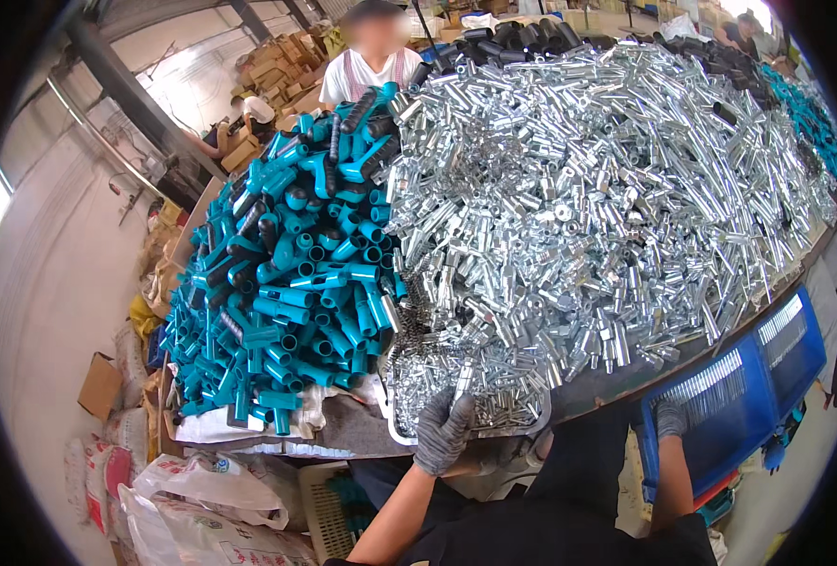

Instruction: Assemble metal shafts into plastic handles and store the finished assemblies in a basket.

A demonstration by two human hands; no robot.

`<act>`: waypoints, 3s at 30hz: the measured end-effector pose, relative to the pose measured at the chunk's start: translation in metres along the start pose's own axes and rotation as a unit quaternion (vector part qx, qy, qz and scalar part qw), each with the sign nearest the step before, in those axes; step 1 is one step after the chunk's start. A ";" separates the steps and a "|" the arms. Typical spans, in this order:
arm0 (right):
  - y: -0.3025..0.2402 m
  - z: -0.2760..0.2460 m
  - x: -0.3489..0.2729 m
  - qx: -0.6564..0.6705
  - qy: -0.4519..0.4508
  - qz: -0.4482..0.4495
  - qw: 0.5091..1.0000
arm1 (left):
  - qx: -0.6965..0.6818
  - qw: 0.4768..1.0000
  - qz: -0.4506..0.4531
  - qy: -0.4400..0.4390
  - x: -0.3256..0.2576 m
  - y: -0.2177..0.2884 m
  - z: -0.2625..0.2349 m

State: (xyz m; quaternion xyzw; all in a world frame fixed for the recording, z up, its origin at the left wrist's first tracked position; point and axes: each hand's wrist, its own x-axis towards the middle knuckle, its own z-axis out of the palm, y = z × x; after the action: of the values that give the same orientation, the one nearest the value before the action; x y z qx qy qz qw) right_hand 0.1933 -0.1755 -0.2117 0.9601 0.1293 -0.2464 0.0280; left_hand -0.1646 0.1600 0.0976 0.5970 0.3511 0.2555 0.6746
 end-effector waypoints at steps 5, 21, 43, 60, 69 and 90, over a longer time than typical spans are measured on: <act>-0.018 -0.001 -0.028 0.023 0.157 -0.002 0.987 | -0.013 1.000 -0.020 0.006 -0.002 0.002 -0.001; 0.023 0.058 0.052 0.040 0.056 -0.084 0.994 | -0.010 0.999 0.037 0.035 -0.010 -0.005 -0.001; -0.134 -0.218 -0.261 0.724 0.043 -0.282 0.628 | -0.023 0.996 0.009 -0.089 -0.030 0.033 0.026; -0.269 -0.246 -0.321 0.626 -0.297 -0.292 0.659 | 0.048 0.998 -0.002 -0.036 -0.060 0.047 -0.018; -0.230 -0.271 -0.282 0.698 0.047 -0.280 0.657 | 0.025 0.990 -0.088 -0.109 -0.058 0.048 -0.051; -0.276 -0.239 -0.307 0.562 0.030 -0.422 0.711 | 0.075 0.996 -0.008 -0.035 -0.052 0.035 -0.033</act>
State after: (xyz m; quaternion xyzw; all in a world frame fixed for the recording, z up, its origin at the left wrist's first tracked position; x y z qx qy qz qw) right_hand -0.0274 0.0469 0.1486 0.6507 0.3596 -0.2311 -0.6276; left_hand -0.2200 0.1458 0.1393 0.6518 0.3503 0.2014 0.6418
